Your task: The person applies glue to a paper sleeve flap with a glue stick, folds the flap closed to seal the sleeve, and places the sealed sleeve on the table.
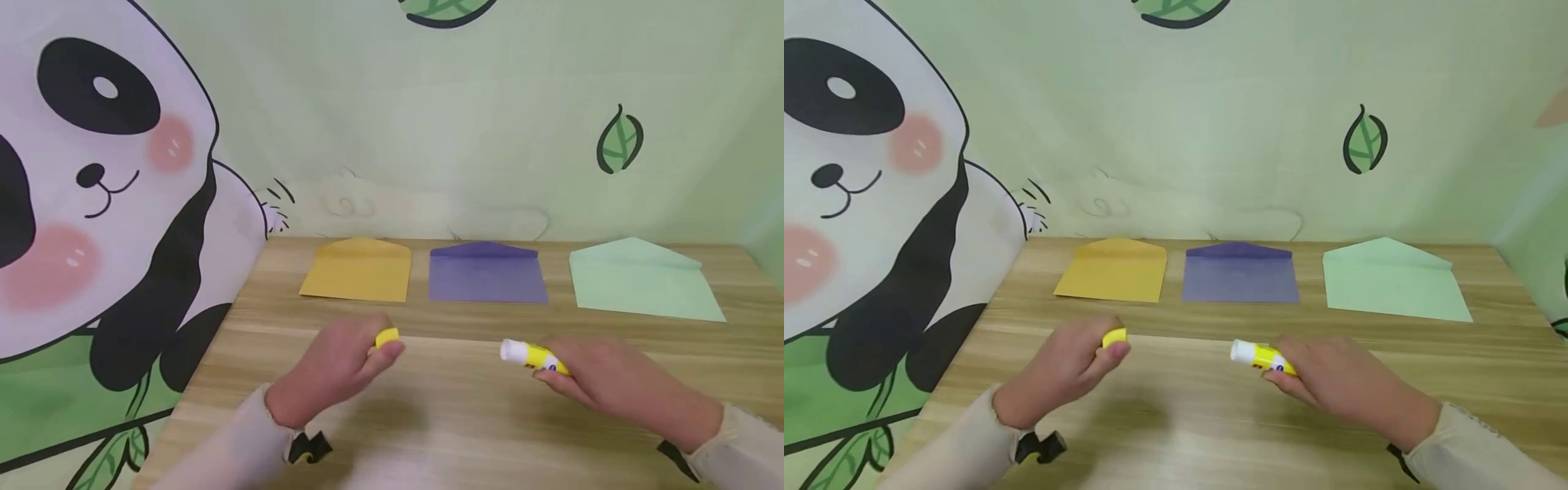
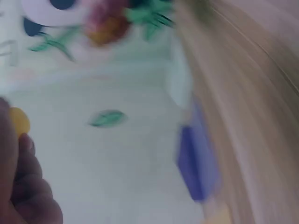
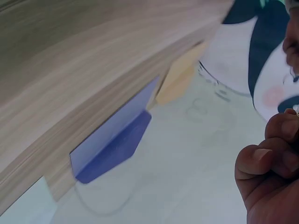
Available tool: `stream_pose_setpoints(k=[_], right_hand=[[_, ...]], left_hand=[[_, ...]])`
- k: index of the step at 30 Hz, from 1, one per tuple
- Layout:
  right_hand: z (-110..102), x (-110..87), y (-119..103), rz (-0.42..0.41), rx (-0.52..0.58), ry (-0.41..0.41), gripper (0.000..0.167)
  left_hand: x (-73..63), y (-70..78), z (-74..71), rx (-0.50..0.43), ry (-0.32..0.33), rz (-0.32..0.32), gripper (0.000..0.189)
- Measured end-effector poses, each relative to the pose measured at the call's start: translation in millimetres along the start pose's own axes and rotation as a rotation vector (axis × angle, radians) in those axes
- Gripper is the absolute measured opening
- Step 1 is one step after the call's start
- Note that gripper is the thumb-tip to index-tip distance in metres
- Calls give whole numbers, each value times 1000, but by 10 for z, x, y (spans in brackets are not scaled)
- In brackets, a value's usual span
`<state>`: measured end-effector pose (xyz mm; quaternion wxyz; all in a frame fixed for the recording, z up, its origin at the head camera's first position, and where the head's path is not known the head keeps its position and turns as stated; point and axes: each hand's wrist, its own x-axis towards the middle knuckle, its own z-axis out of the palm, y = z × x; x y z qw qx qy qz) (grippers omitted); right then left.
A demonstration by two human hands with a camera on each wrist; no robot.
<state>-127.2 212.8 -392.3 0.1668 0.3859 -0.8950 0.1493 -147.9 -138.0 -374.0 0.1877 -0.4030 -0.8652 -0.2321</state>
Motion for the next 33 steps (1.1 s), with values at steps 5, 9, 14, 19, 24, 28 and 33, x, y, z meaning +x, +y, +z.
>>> stream_pose_setpoints(k=[5,9,14,19,24,28,33], right_hand=[[48,23,69,-46,29,-9,26],[42,1,51,-18,50,-16,23],[41,-54,51,2,56,-22,18],[84,-131,87,29,69,-38,18],[111,-183,102,53,60,-46,19],[129,-195,100,50,64,-38,20],[151,-222,109,64,58,-52,23]], left_hand=[[-93,-258,13,111,-147,-202,37],[-211,-471,-15,194,-177,-315,28],[-358,-813,-106,214,-262,-503,34],[-487,-1116,-148,153,-265,-707,41],[-644,-1380,-212,180,-244,-792,41],[-797,-1541,-284,212,-229,-834,37],[-926,-1685,-352,219,-261,-923,36]])
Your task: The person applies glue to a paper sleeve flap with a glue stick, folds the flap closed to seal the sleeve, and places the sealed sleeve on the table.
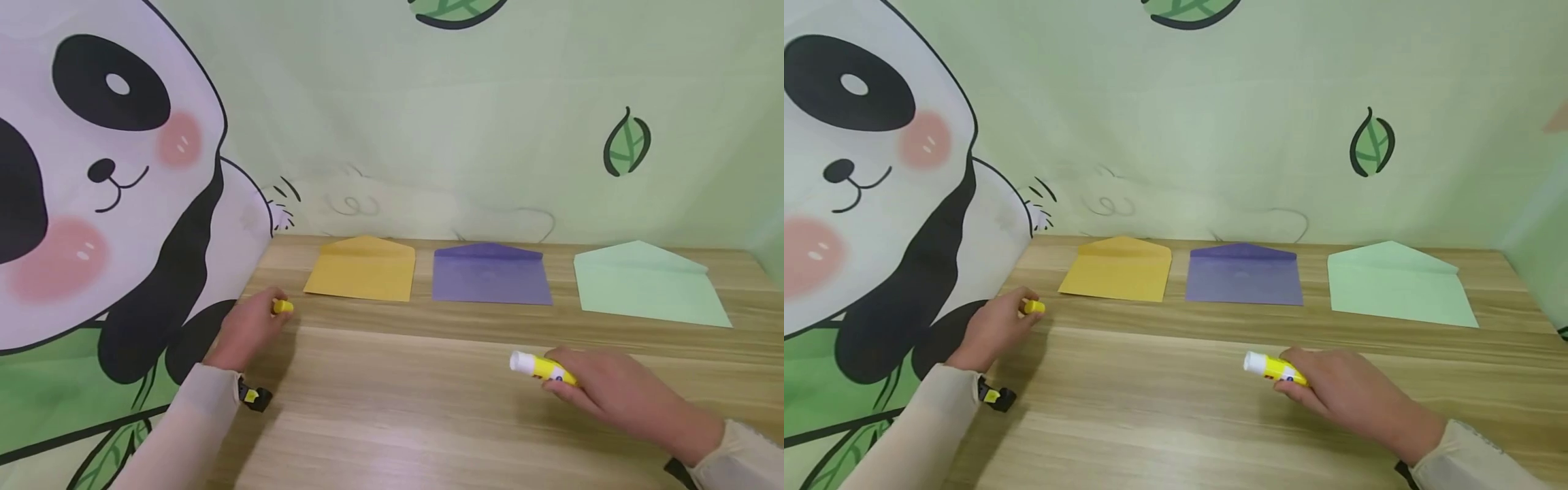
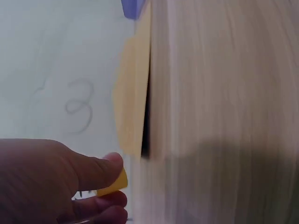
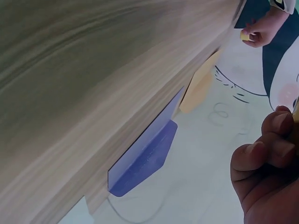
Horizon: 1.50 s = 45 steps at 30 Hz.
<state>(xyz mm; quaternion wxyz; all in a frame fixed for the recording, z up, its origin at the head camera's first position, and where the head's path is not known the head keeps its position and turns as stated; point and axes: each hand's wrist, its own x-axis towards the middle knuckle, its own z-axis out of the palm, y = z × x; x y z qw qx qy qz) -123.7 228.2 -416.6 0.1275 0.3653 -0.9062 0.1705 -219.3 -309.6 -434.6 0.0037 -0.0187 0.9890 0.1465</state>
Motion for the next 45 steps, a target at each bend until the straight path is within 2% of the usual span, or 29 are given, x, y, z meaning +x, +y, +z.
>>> stream_pose_setpoints(k=[8,13,23,29,32,35,37,39,42,45], right_hand=[[64,-67,16,23,-18,-12,27],[50,-64,4,42,-16,-22,28],[44,-44,-13,31,-32,22,30],[33,-35,-25,45,-26,15,30],[23,-18,-43,56,-21,13,29],[-5,1,-77,94,16,4,28],[-22,19,-103,115,59,12,26],[-33,40,-128,117,103,45,25],[-44,95,-166,72,153,127,29],[-59,173,-213,11,176,203,34]], left_hand=[[56,-282,-44,56,-102,-107,38],[38,-420,-21,53,-132,-106,37],[24,-537,28,39,-139,-81,37],[16,-542,32,35,-159,-144,54],[-3,-422,16,33,-112,-144,62],[-41,-188,-28,-9,-33,-81,61],[-64,4,-63,-90,-9,-8,58],[-87,219,-87,-202,-17,57,54],[-145,535,-106,-367,-52,147,49],[-260,851,-133,-492,-68,243,40]])
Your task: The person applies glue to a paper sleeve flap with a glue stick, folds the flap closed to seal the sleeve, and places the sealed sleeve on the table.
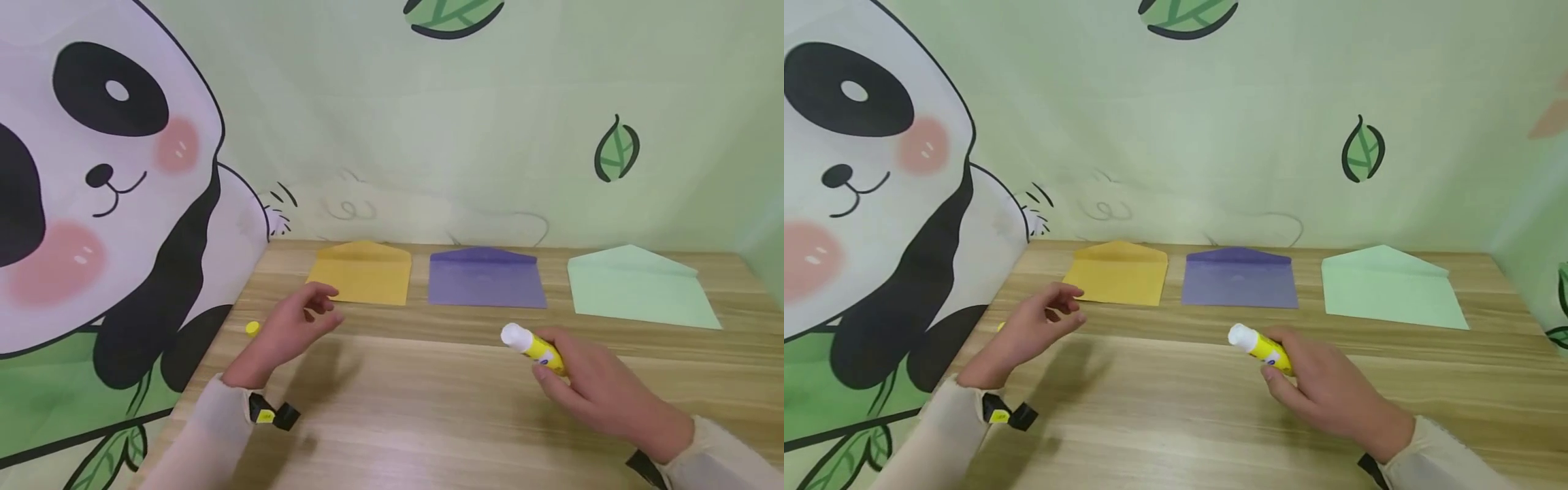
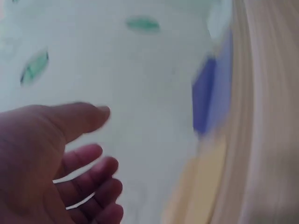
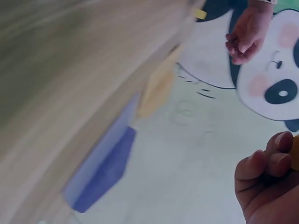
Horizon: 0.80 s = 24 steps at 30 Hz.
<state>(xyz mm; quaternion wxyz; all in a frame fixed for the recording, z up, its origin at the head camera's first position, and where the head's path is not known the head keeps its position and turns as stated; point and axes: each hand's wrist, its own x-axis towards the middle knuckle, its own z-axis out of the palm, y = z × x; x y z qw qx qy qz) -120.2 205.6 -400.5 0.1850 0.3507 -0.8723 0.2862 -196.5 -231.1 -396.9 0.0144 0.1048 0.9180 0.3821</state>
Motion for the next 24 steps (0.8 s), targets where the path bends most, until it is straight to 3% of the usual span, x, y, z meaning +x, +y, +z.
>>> stream_pose_setpoints(k=[6,12,17,24], right_hand=[[31,204,-159,-115,59,140,32],[73,388,-360,-197,101,208,49],[127,452,-443,-215,148,177,46],[156,450,-466,-205,185,146,43]], left_hand=[[-149,640,268,-226,-82,243,30],[-245,1163,587,-430,-160,444,43],[-300,1354,746,-575,-121,546,49],[-317,1505,844,-634,-112,554,40]])
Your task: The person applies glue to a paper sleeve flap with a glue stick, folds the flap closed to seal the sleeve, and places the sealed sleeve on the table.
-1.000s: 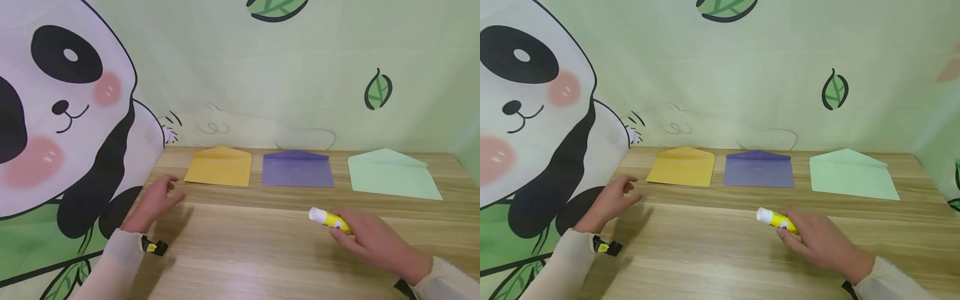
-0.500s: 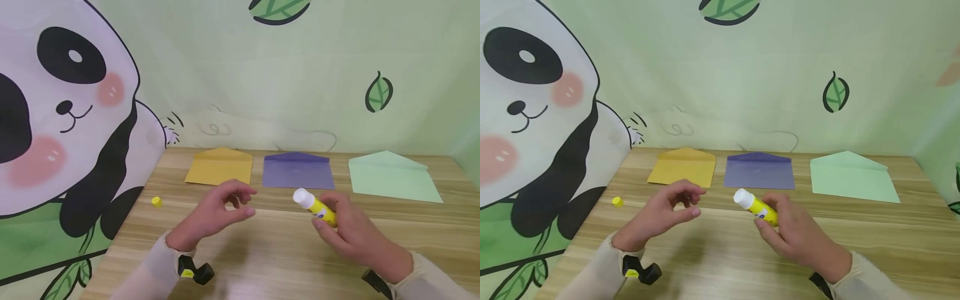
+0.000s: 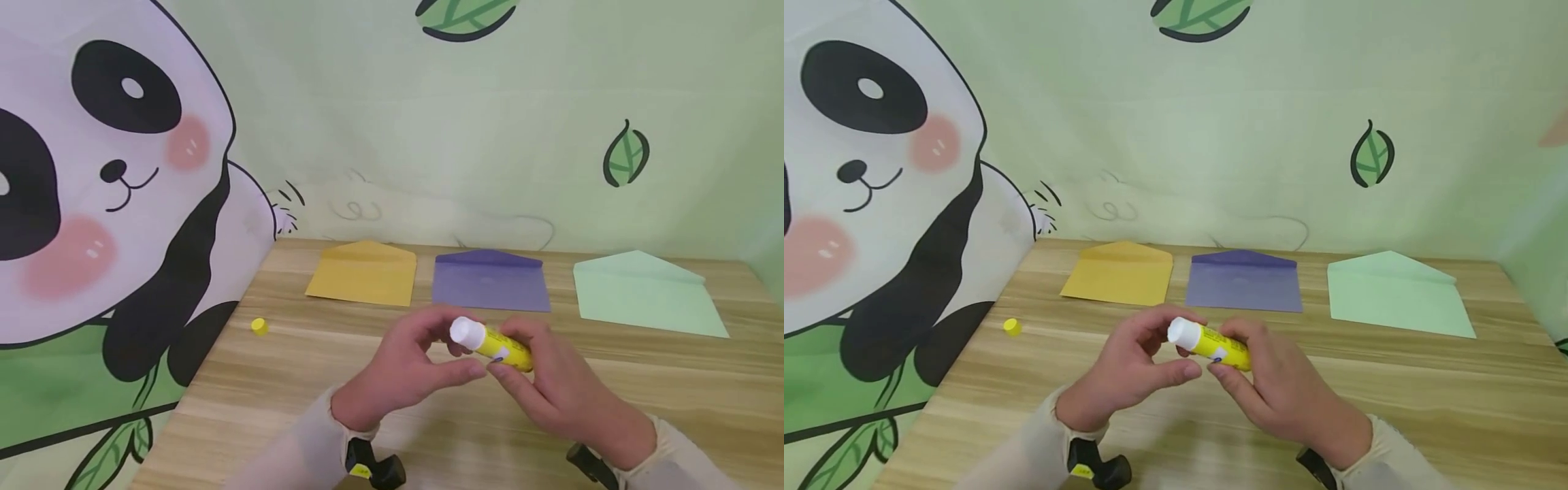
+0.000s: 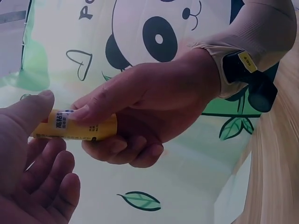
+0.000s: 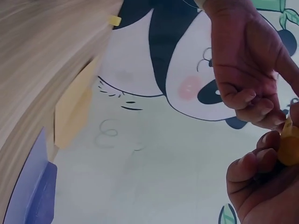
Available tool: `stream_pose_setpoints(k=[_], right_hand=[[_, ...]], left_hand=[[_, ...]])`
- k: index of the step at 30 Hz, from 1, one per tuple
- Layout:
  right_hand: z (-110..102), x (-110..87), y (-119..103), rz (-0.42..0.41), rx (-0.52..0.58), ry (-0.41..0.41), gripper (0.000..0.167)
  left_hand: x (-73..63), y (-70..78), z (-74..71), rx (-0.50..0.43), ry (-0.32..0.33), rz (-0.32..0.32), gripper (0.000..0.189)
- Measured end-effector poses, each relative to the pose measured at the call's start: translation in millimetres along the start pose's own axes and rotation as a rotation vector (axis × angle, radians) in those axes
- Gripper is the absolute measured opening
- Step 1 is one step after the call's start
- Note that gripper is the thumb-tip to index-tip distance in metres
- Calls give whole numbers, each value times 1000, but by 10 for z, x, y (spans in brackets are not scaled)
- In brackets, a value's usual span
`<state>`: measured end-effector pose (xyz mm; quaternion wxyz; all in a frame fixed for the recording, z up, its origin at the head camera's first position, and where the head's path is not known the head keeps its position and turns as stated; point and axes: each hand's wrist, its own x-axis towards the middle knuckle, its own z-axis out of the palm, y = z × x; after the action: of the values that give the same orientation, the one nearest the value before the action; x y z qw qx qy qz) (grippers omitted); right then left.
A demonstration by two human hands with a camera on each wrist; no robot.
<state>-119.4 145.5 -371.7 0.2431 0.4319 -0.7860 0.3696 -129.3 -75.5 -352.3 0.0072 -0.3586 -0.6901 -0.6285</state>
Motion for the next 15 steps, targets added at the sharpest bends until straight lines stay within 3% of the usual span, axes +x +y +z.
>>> stream_pose_setpoints(k=[10,15], right_hand=[[-28,10,-41,45,38,-28,33],[-26,13,-52,78,129,83,41]], left_hand=[[4,-8,28,-60,33,75,32],[1,-10,23,-35,58,136,32]])
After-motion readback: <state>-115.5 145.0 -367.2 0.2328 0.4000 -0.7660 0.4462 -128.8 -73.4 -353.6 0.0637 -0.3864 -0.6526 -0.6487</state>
